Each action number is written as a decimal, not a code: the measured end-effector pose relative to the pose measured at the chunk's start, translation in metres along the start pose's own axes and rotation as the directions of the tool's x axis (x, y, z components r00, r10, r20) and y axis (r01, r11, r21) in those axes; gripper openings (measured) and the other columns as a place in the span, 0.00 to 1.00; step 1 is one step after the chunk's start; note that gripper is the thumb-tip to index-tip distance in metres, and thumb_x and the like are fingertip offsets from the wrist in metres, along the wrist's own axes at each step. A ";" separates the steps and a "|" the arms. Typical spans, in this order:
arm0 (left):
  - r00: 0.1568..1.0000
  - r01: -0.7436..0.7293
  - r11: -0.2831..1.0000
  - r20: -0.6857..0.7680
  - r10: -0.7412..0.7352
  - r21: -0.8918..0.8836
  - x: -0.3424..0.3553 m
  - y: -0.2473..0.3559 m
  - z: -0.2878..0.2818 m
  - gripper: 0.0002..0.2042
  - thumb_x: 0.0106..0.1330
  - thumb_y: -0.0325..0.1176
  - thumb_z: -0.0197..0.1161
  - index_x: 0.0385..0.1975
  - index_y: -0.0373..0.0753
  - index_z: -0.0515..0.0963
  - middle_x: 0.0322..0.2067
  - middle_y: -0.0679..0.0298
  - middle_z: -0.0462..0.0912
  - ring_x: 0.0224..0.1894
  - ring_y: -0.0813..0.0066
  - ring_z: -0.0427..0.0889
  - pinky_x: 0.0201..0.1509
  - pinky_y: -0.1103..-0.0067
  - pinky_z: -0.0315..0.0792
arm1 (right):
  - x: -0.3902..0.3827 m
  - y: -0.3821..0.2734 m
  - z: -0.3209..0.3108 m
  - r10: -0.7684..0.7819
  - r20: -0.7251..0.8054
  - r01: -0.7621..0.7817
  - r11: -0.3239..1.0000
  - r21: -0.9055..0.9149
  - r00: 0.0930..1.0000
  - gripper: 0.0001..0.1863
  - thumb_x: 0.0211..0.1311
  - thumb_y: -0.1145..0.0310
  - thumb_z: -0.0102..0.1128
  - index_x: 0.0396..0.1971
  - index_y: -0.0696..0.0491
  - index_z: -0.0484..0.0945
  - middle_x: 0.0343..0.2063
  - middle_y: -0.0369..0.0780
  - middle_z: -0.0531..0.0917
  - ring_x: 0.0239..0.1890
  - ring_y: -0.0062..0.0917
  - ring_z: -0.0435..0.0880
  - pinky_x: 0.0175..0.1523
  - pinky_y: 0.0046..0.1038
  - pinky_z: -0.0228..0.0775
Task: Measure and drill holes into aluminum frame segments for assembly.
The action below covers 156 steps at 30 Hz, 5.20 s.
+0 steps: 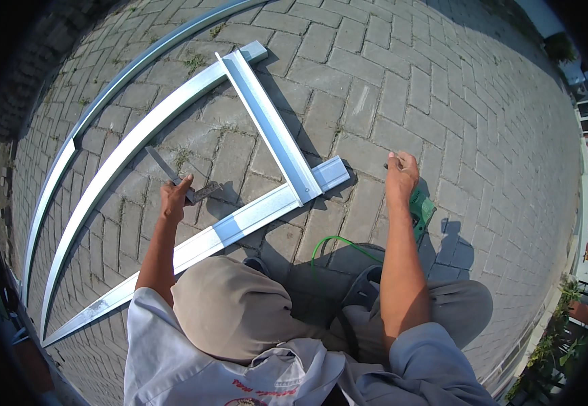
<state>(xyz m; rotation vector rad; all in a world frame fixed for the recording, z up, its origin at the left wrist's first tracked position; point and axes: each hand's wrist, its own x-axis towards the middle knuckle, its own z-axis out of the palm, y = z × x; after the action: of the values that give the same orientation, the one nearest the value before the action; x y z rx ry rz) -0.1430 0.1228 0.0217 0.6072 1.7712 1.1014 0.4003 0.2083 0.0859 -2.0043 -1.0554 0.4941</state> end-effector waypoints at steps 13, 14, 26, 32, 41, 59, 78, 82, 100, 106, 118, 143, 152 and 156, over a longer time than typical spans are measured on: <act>0.937 -0.167 0.555 -0.043 0.346 0.815 -0.004 0.039 -0.037 0.30 0.57 0.41 0.77 0.58 0.32 0.79 0.45 0.43 0.88 0.50 0.51 0.88 0.56 0.65 0.79 | 0.002 0.191 -0.084 0.584 -0.376 -0.694 0.586 -0.418 0.720 0.51 0.67 0.25 0.43 0.64 0.63 0.70 0.59 0.57 0.79 0.62 0.52 0.79 0.65 0.50 0.70; 0.942 -0.251 0.572 0.062 0.329 0.781 -0.009 0.055 -0.028 0.29 0.58 0.41 0.76 0.57 0.31 0.79 0.45 0.43 0.88 0.50 0.51 0.88 0.56 0.66 0.79 | 0.005 0.194 -0.092 0.677 -0.363 -0.768 0.574 -0.285 0.640 0.53 0.66 0.23 0.41 0.62 0.65 0.72 0.59 0.57 0.79 0.61 0.52 0.80 0.66 0.50 0.70; 0.787 -0.592 0.637 0.524 0.325 0.494 -0.092 0.196 0.102 0.29 0.68 0.45 0.72 0.59 0.27 0.77 0.49 0.43 0.86 0.48 0.58 0.88 0.55 0.68 0.82 | -0.021 0.125 -0.069 0.900 -0.147 -0.850 0.436 0.296 0.411 0.56 0.66 0.22 0.42 0.69 0.65 0.68 0.69 0.55 0.70 0.68 0.48 0.73 0.71 0.47 0.64; 0.644 -0.276 0.937 0.765 0.016 0.213 -0.124 0.232 0.203 0.52 0.60 0.63 0.74 0.70 0.23 0.62 0.57 0.39 0.79 0.57 0.55 0.83 0.59 0.68 0.80 | -0.015 -0.025 -0.062 0.620 0.197 -0.615 0.585 0.529 0.760 0.53 0.66 0.24 0.48 0.69 0.61 0.68 0.63 0.48 0.74 0.62 0.37 0.74 0.68 0.40 0.65; 0.752 0.117 0.929 0.642 0.148 -0.351 -0.195 0.278 0.270 0.26 0.72 0.48 0.68 0.58 0.36 0.71 0.51 0.57 0.79 0.54 0.67 0.81 0.60 0.68 0.79 | -0.048 -0.166 -0.129 -0.117 0.403 -0.106 0.865 0.490 0.908 0.38 0.70 0.38 0.62 0.59 0.61 0.75 0.49 0.44 0.80 0.50 0.26 0.79 0.56 0.29 0.71; -0.240 -0.879 0.463 0.735 -0.634 0.111 -0.333 0.312 0.119 0.17 0.66 0.37 0.61 0.48 0.32 0.83 0.65 0.36 0.70 0.73 0.38 0.64 0.75 0.52 0.63 | -0.037 -0.171 -0.164 -0.254 0.572 -0.303 0.646 0.701 0.780 0.24 0.59 0.70 0.67 0.55 0.63 0.78 0.43 0.49 0.88 0.39 0.35 0.90 0.46 0.35 0.83; -0.114 -0.815 0.572 0.941 -0.318 0.095 -0.342 0.264 0.120 0.06 0.61 0.29 0.64 0.26 0.33 0.80 0.31 0.54 0.82 0.35 0.56 0.88 0.39 0.67 0.82 | -0.030 -0.170 -0.157 -0.202 0.566 -0.306 0.673 0.673 0.799 0.24 0.59 0.69 0.68 0.54 0.64 0.78 0.42 0.50 0.88 0.36 0.36 0.90 0.41 0.35 0.83; -0.125 -0.824 0.557 0.924 -0.361 0.107 -0.343 0.265 0.119 0.06 0.60 0.29 0.65 0.27 0.31 0.81 0.34 0.54 0.83 0.38 0.56 0.87 0.44 0.66 0.82 | -0.033 -0.174 -0.158 -0.211 0.556 -0.299 0.665 0.684 0.804 0.25 0.58 0.69 0.68 0.54 0.64 0.79 0.42 0.50 0.88 0.36 0.36 0.90 0.42 0.36 0.83; 0.714 0.028 0.977 0.688 0.129 -0.213 -0.239 0.289 0.135 0.09 0.71 0.24 0.66 0.48 0.33 0.81 0.37 0.60 0.86 0.38 0.73 0.87 0.45 0.77 0.82 | -0.043 -0.175 -0.165 -0.299 0.674 -0.355 0.670 0.652 0.675 0.34 0.52 0.69 0.67 0.62 0.65 0.73 0.46 0.50 0.87 0.40 0.38 0.90 0.50 0.36 0.82; 0.866 0.019 0.920 0.467 0.180 -0.391 -0.162 0.258 0.143 0.05 0.72 0.26 0.66 0.44 0.34 0.81 0.36 0.61 0.86 0.38 0.72 0.88 0.45 0.76 0.84 | -0.046 -0.171 -0.166 -0.440 0.705 -0.383 0.618 0.687 0.556 0.41 0.46 0.72 0.67 0.65 0.66 0.70 0.50 0.52 0.85 0.43 0.37 0.90 0.52 0.38 0.84; 0.924 0.000 0.897 0.343 0.169 -0.442 -0.152 0.254 0.163 0.06 0.73 0.28 0.64 0.45 0.35 0.79 0.36 0.61 0.85 0.39 0.70 0.89 0.46 0.75 0.84 | -0.045 -0.169 -0.170 -0.459 0.717 -0.349 0.652 0.673 0.525 0.42 0.44 0.73 0.66 0.65 0.68 0.69 0.50 0.53 0.85 0.45 0.37 0.90 0.53 0.38 0.85; 0.925 -0.107 0.892 0.285 0.251 -0.439 -0.150 0.239 0.169 0.05 0.74 0.27 0.64 0.45 0.34 0.79 0.37 0.60 0.85 0.39 0.70 0.88 0.45 0.73 0.84 | -0.036 -0.174 -0.179 -0.461 0.639 -0.276 0.634 0.723 0.616 0.40 0.45 0.74 0.66 0.64 0.68 0.71 0.49 0.52 0.86 0.46 0.36 0.89 0.52 0.36 0.85; 0.921 -0.116 0.892 0.289 0.261 -0.437 -0.150 0.237 0.173 0.06 0.74 0.27 0.64 0.45 0.33 0.79 0.37 0.59 0.85 0.39 0.70 0.88 0.45 0.72 0.83 | -0.033 -0.169 -0.181 -0.471 0.638 -0.253 0.647 0.720 0.609 0.40 0.46 0.73 0.68 0.64 0.69 0.70 0.50 0.52 0.85 0.47 0.35 0.89 0.52 0.36 0.85; 0.919 -0.121 0.902 0.297 0.259 -0.414 -0.148 0.236 0.173 0.06 0.75 0.27 0.61 0.47 0.35 0.78 0.37 0.61 0.85 0.39 0.71 0.87 0.46 0.73 0.83 | -0.034 -0.171 -0.182 -0.482 0.626 -0.225 0.653 0.723 0.613 0.41 0.46 0.73 0.68 0.64 0.69 0.70 0.50 0.52 0.85 0.47 0.35 0.89 0.52 0.36 0.85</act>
<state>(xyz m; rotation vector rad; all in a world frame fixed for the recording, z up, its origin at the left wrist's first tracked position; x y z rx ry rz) 0.0629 0.1919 0.2675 0.6908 1.1636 1.3475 0.4114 0.1517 0.3315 -0.8591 -1.1968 1.5554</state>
